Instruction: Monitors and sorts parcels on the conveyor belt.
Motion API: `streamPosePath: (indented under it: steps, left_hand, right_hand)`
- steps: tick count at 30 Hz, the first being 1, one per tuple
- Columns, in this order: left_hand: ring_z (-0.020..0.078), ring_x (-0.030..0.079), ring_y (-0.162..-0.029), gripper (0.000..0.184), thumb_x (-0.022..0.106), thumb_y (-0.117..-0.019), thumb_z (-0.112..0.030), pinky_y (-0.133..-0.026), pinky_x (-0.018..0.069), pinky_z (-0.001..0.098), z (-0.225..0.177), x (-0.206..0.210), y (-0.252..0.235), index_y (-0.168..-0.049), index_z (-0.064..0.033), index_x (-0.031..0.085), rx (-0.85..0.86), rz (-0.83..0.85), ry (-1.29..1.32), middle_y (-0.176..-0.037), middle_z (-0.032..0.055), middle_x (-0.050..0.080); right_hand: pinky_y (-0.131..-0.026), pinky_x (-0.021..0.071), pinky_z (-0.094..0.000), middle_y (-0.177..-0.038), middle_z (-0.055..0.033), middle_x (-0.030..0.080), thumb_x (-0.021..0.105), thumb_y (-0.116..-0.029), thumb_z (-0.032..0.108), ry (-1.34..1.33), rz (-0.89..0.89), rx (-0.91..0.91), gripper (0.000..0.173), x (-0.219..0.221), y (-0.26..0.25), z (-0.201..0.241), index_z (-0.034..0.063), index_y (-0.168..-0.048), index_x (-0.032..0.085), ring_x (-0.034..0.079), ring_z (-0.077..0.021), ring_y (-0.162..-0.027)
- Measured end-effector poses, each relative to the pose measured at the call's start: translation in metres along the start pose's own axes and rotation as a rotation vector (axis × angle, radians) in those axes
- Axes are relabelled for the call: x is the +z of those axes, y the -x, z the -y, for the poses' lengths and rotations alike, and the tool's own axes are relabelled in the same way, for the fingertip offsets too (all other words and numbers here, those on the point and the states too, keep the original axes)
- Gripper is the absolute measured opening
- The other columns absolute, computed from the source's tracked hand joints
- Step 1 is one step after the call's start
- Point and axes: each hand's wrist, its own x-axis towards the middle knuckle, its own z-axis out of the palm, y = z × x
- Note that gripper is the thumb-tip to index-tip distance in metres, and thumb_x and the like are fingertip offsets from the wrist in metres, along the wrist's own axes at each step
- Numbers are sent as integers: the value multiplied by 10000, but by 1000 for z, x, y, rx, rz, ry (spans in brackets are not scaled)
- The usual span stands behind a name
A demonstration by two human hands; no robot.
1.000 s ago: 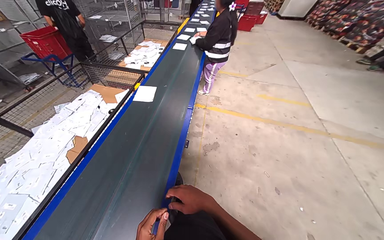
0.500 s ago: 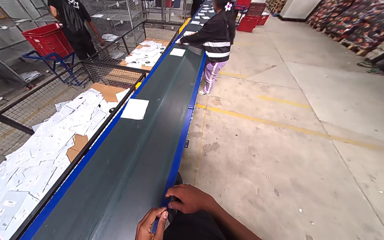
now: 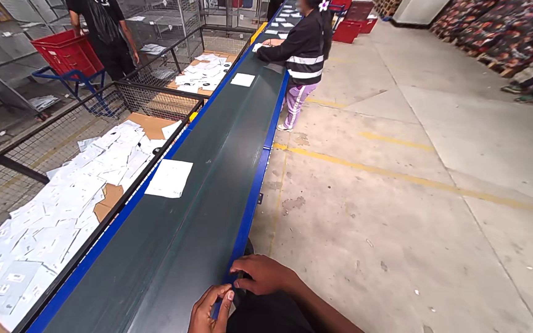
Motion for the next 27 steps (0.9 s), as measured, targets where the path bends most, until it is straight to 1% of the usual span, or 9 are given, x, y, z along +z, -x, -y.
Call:
streamPosePath:
  steps: [4,7,12,16,19,21,23,25,27]
  left_hand:
    - [147,671,-1165,295,648,-1006,-285,-1033,563,372,61,6,5,-1171,-56,736,-43,-19,-166,-1223,78,713]
    - [277,399,-1483,566,534,-1022,-506,-1214,339,527,124,-7,15,-1414,-106,616,-47,49,-540,-1556,110,489]
    - [291,193,-1572,881,301,-979,-748,-1267,145,594,204,-86,6,-1613,-137,338,84,268,-1037,-1696,94,240]
    - [263,197,-1572,976,256,-895,-872,-1263,147,588,243,-179,-29,-1624,-228,324,218,430,-1156,-1701,6,241]
    - [222,212,-1567,766,219,-1005,-717,-1252,160,598,247,-254,-63,-1616,-271,339,-70,415,-1232,-1691,-29,269]
    - [316,302,-1530,745,263,-1027,-674,-1218,164,675,234,-301,-87,-1529,-172,489,-502,229,-1213,-1614,86,416]
    - [473,229,-1523,811,289,-1029,-676,-1155,128,785,227,-345,-116,-1463,-39,541,-892,99,-1122,-1588,232,402]
    - [497,277,-1495,734,350,-1046,-621,-1123,207,791,230,-363,-136,-1426,-36,577,-949,132,-1052,-1547,254,448]
    - [477,443,-1404,632,469,-1044,-536,-1107,363,708,229,-346,-146,-1379,-19,609,-738,96,-955,-1439,282,544]
  right_hand:
    - [-974,528,-522,-1182,-53,696,532,-1055,395,-4,20,0,336,1,-2,0,162,-1268,646,661,-231,-1122]
    - [-996,518,-522,-1202,-49,693,531,-1054,400,-1,52,5,347,2,-2,-1,156,-1273,643,653,-231,-1147]
    - [-996,524,-513,-1187,-46,698,524,-1056,405,-2,35,5,347,6,2,-9,158,-1269,641,658,-229,-1141]
    - [-1004,519,-516,-1196,-52,698,515,-1059,402,-8,18,19,357,5,4,-11,150,-1278,641,657,-232,-1153]
    - [-992,523,-532,-1196,-60,700,522,-1055,403,-15,3,59,364,5,6,-12,149,-1285,644,660,-243,-1149]
    - [-1001,516,-553,-1210,-69,700,541,-1049,391,-25,8,99,360,3,9,-8,147,-1293,645,657,-255,-1166]
    - [-1006,515,-547,-1212,-84,701,550,-1049,368,-37,11,103,359,1,9,-6,128,-1298,645,661,-261,-1161]
    - [-1011,514,-532,-1203,-98,700,550,-1051,360,-57,-1,97,364,1,13,-10,106,-1296,642,664,-263,-1151]
    - [-1024,511,-512,-1205,-86,698,538,-1052,378,-61,-29,102,373,2,15,-17,113,-1295,637,661,-246,-1155]
